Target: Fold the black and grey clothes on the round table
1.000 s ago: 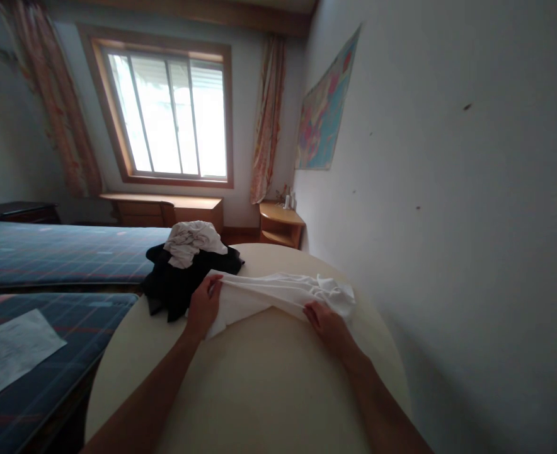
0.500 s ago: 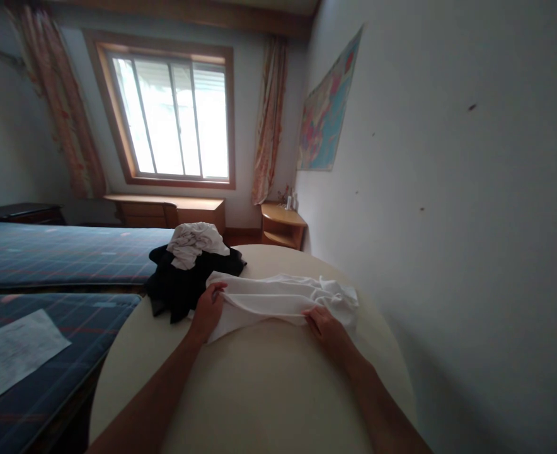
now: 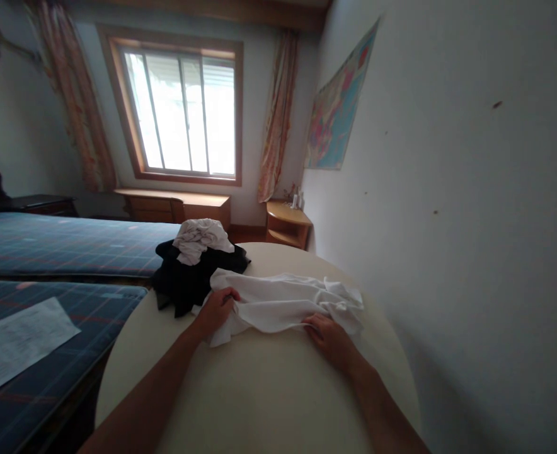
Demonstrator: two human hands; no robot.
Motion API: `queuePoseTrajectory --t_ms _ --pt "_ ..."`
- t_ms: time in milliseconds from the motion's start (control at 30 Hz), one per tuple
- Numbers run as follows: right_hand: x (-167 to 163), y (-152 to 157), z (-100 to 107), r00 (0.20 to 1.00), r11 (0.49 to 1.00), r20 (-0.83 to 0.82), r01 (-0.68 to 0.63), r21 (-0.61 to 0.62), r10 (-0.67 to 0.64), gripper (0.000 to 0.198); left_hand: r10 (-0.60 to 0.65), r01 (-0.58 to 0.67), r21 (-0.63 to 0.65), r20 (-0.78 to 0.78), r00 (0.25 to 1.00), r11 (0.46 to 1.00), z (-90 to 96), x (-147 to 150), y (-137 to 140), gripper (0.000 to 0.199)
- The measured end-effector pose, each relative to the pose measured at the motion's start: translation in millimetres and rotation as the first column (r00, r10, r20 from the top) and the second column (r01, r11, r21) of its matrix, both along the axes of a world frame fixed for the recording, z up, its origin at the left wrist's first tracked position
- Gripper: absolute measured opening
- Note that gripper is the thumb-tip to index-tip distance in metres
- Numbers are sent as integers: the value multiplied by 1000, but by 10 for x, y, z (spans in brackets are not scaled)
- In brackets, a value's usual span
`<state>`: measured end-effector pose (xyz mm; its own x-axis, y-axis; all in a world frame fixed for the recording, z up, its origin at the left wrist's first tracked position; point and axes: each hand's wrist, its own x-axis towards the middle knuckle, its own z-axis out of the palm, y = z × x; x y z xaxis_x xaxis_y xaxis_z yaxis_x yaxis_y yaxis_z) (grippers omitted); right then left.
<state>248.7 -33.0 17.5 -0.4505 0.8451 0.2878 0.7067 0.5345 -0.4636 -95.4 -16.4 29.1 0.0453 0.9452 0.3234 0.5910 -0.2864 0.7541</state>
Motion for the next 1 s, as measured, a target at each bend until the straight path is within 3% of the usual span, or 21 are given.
queuePoseTrajectory --t_ms 167,367,467,567,633,700,733,800,833,867,900,933,967,1000 --pt "41 -18 75 997 998 73 -22 -62 27 27 -200 186 -128 -114 973 974 110 28 -61 26" --pt "140 -187 217 989 985 131 -44 -164 66 26 -420 300 -379 -290 860 876 223 116 -220 30" --pt "198 -353 320 983 954 145 -62 -292 109 23 -490 319 -448 -341 802 835 270 121 -324 34" --pt "236 -524 452 969 890 190 -55 -453 157 21 -586 377 -519 -329 741 767 351 103 -432 38" --pt "241 -621 525 953 836 218 -60 -546 210 20 -673 423 -602 -275 686 677 419 96 -509 38" --pt "223 -697 570 935 742 201 -87 -665 290 21 -765 481 -693 -159 625 537 478 103 -586 33" --pt "203 -725 584 926 665 170 -106 -739 337 23 -808 514 -740 -68 585 434 497 112 -619 29" --pt "143 -760 608 912 473 70 -143 -869 404 29 -855 572 -806 182 485 152 510 141 -665 33" --pt "107 -766 623 912 420 25 -165 -892 410 34 -841 600 -800 312 442 18 504 159 -674 41" --pt "71 -765 640 917 437 0 -190 -879 399 38 -810 637 -769 408 421 -56 491 180 -675 48" --pt "37 -757 656 927 522 -7 -217 -825 374 40 -782 688 -725 451 431 -39 473 202 -667 52" --pt "8 -744 668 942 650 -4 -235 -723 337 39 -763 736 -673 436 477 76 448 226 -654 52" --pt "-13 -725 670 957 783 6 -233 -576 290 37 -743 753 -600 368 559 270 416 250 -639 51" --pt "-24 -701 657 968 879 29 -215 -426 251 38 -703 716 -498 262 662 489 376 272 -623 48"
